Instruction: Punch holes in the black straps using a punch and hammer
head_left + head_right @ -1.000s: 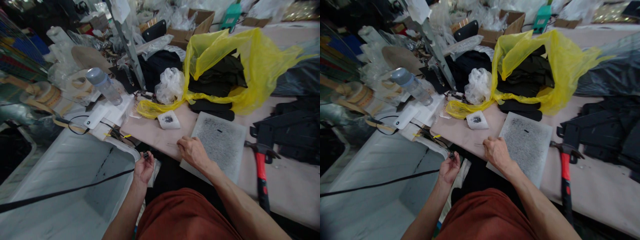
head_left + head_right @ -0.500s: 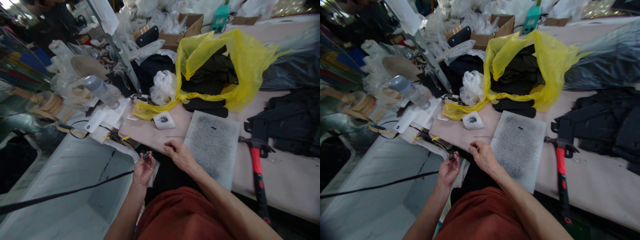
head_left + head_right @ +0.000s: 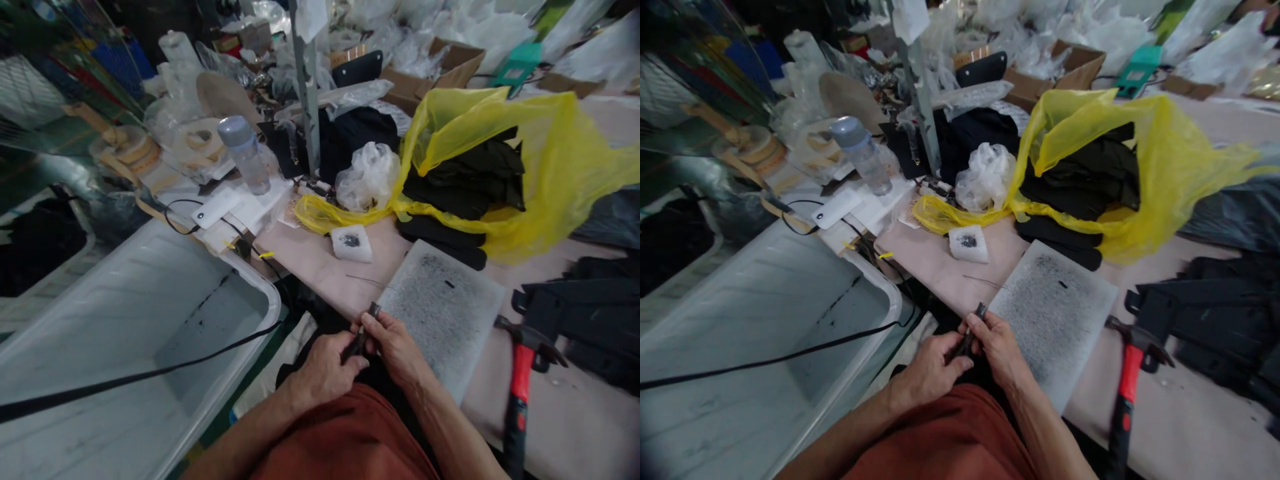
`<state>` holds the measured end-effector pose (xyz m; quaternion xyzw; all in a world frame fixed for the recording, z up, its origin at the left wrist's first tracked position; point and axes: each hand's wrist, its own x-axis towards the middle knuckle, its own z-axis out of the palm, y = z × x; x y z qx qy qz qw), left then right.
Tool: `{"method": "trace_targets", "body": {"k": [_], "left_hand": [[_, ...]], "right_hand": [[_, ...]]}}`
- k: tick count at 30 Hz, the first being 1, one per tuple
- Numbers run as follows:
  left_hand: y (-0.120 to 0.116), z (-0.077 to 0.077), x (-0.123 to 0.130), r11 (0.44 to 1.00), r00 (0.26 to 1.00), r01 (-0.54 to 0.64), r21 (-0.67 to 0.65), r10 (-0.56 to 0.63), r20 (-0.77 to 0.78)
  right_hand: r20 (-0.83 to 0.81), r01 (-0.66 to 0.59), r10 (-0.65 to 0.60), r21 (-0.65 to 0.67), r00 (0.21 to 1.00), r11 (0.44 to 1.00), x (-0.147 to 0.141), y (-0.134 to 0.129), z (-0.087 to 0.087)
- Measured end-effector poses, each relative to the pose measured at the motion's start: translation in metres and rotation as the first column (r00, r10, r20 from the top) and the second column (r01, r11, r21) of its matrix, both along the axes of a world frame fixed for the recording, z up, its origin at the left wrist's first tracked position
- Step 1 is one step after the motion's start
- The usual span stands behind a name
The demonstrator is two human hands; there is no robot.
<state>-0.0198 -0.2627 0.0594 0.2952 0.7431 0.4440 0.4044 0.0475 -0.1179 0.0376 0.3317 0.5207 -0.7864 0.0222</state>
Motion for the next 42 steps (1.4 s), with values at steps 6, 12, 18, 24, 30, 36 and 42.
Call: {"method": "trace_targets", "body": {"k": [6, 12, 18, 24, 30, 36, 42], "left_hand": [[0.009, -0.003, -0.001, 0.999, 0.995, -0.013, 0.042, 0.017, -0.100], [-0.010, -0.035, -0.011, 0.996, 0.962, 0.083, 0.027, -0.073, -0.262], [-0.029, -0.071, -0.014, 0.991, 0.972, 0.103, 0.081, -0.083, -0.221], [-0.028, -0.076, -0.022, 0.980, 0.957, 0.062, 0.189, -0.005, -0.291], [-0.026, -0.079, -0.077, 0.943, 0.791, -0.120, 0.310, 0.279, -0.544], [-0.006, -0.059, -0.188, 0.940, 0.543, -0.228, 0.253, 0.338, -0.769], [0.033, -0.067, -0.260, 0.998, 0.498, -0.062, 0.014, 0.043, -0.866]], "right_hand": [[-0.033, 0.170, -0.167, 0.189, 0.985, 0.967, 0.007, 0.023, 0.011], [-0.004, 0.328, -0.349, 0.356, 0.937, 0.875, 0.001, 0.034, 0.017], [0.059, 0.335, -0.399, 0.439, 0.915, 0.833, -0.012, 0.042, 0.029], [0.075, 0.274, -0.353, 0.488, 0.933, 0.829, -0.025, 0.042, 0.030], [0.094, 0.166, -0.267, 0.576, 0.959, 0.800, -0.032, 0.046, 0.027], [-0.002, 0.203, -0.266, 0.651, 0.964, 0.731, -0.057, 0.048, 0.041], [-0.110, 0.267, -0.275, 0.725, 0.955, 0.635, -0.081, 0.047, 0.060]]}}
